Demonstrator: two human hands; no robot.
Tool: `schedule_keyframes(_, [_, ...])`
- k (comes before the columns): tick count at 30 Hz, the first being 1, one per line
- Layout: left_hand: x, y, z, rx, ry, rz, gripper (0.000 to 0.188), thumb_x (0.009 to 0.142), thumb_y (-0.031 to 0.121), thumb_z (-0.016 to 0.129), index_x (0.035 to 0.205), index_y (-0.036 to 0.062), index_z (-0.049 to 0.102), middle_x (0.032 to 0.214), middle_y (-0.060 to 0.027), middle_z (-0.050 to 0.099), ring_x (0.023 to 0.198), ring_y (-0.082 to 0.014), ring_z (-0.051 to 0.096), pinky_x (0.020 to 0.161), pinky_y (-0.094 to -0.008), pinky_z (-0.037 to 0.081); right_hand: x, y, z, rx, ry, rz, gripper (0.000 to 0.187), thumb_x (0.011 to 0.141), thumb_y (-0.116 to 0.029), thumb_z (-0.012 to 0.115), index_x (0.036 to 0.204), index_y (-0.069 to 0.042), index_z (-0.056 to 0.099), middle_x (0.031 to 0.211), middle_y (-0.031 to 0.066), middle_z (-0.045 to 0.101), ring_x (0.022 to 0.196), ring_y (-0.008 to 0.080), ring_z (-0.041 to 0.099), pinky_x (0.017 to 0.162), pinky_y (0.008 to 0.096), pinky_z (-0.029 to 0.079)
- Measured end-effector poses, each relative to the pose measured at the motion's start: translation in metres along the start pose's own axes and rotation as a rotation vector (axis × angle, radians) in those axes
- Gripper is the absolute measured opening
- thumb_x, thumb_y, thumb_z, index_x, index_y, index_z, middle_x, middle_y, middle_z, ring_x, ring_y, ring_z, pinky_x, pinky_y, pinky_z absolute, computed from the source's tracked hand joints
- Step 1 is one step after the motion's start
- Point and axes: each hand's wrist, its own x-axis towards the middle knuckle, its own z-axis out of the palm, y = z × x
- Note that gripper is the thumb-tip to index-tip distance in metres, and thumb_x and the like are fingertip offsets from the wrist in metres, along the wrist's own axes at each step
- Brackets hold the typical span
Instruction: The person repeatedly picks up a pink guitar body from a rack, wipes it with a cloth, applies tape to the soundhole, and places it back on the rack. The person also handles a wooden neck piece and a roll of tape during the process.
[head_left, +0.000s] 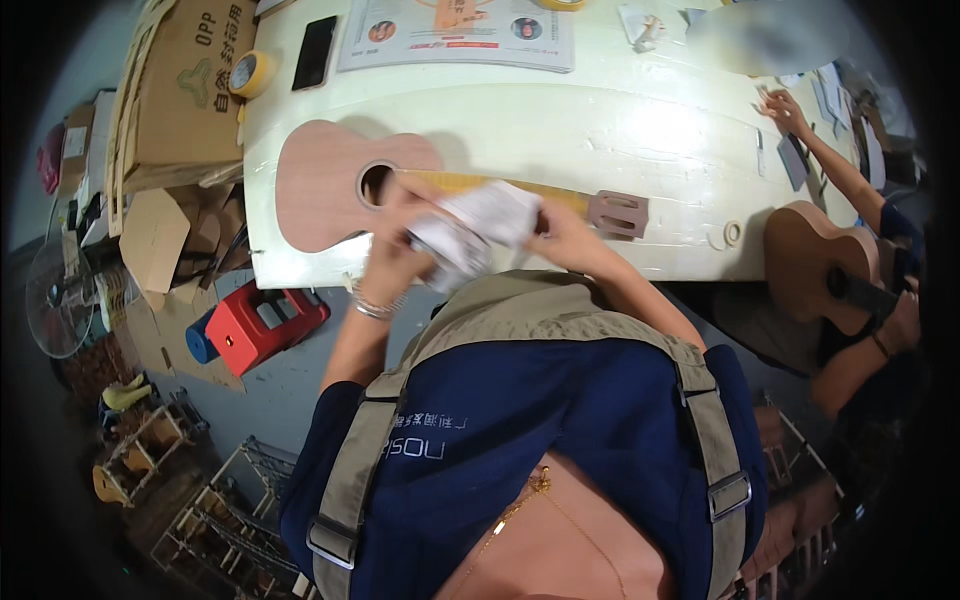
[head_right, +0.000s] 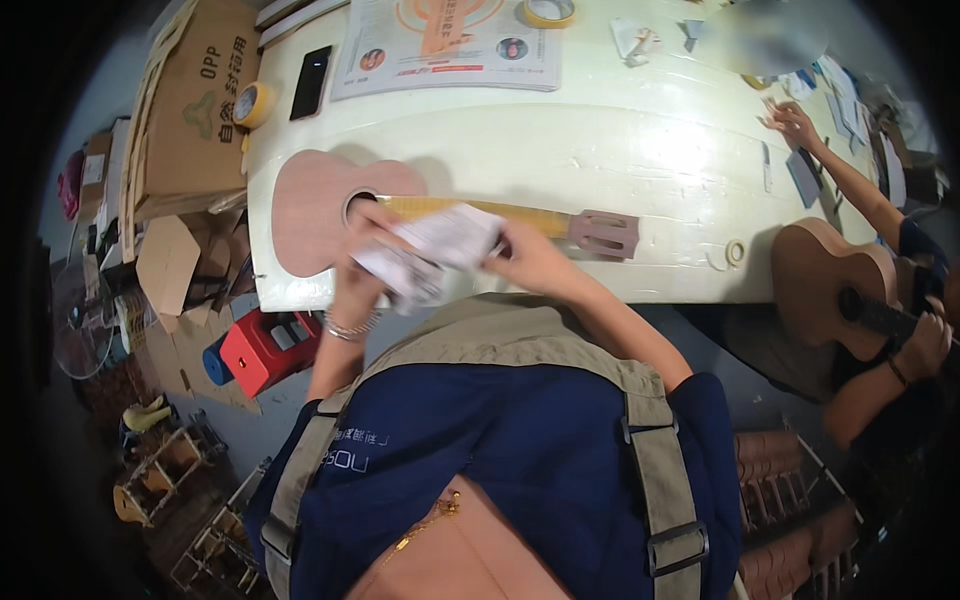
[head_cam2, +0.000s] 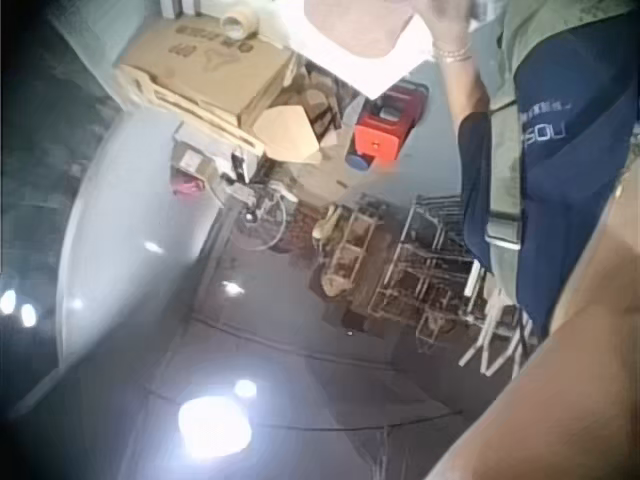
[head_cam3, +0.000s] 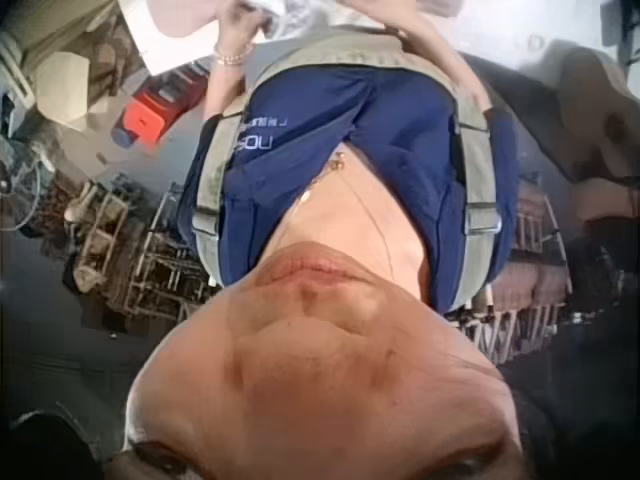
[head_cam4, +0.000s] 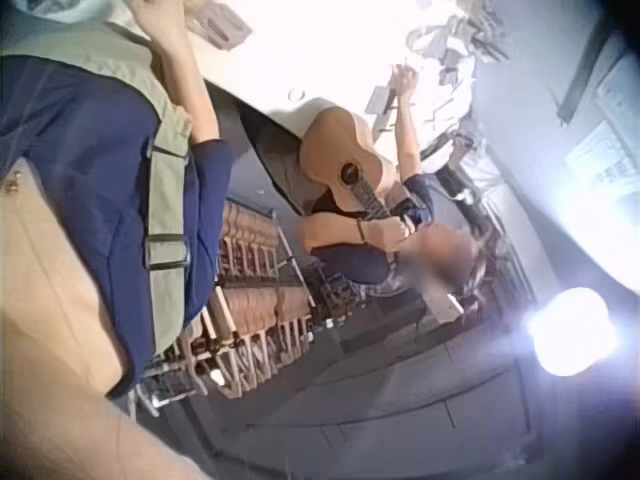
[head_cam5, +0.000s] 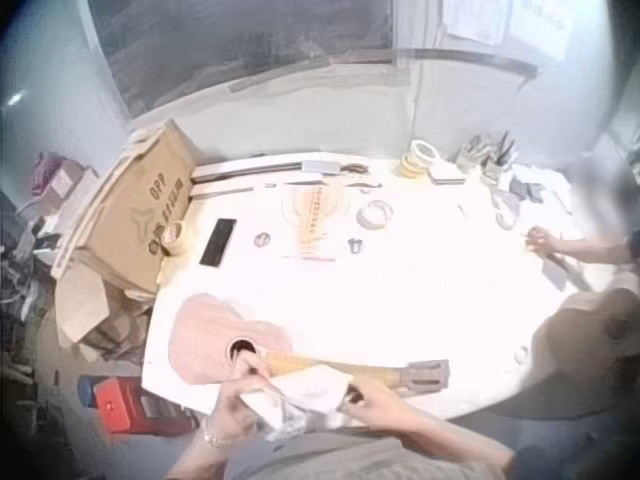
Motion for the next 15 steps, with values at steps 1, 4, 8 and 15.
schedule_keyframes(1, [-0.011,-0.015,-0.019,-0.398,0.303,-0.326,0.036,0.06,-0.011,0.064,0.094,0.0005,0.061,0.098,-0.0067,0.051,0.095,-0.0175,0.05,0.082,-0.0292,0.044,0.006,-0.006,-0.004,-0.121,0.115,-0.092,0.011,0.079,-0.002,0.06,0.09,-0.002,0.062,0.084,0.0081,0.061,0.072,0.0179,0.058,0.063,0.0268,0.047])
schedule_keyframes(4, [-0.015,-0.05,-0.102,0.249,0.181,-0.474,0.048,0.068,0.005,0.074,0.111,-0.0004,0.053,0.115,-0.0092,0.042,0.105,-0.0172,0.047,0.08,-0.028,0.045,0.032,0.002,-0.017,-0.281,0.356,-0.284,0.008,0.081,0.0,0.058,0.087,-0.003,0.063,0.083,0.0064,0.06,0.073,0.0172,0.057,0.066,0.0267,0.047])
schedule_keyframes(8, [0.012,-0.086,-0.119,0.792,-0.066,-0.455,0.076,0.06,0.019,0.081,0.125,0.005,0.044,0.14,-0.0162,0.023,0.129,-0.0267,0.027,0.097,-0.0403,0.032,0.059,0.036,-0.025,-0.474,0.341,-0.268,0.009,0.082,-0.002,0.057,0.089,-0.003,0.062,0.085,0.0078,0.062,0.07,0.0191,0.058,0.066,0.0274,0.047])
schedule_keyframes(15, [0.05,-0.092,-0.088,1.398,-0.336,-0.395,0.086,0.058,0.018,0.076,0.135,0.0184,0.037,0.143,-0.0111,0.027,0.135,-0.0296,0.018,0.108,-0.0502,0.008,0.063,0.045,-0.017,-0.571,0.31,-0.123,0.01,0.082,-0.007,0.054,0.089,-0.006,0.061,0.085,0.0091,0.063,0.066,0.0235,0.058,0.062,0.032,0.047])
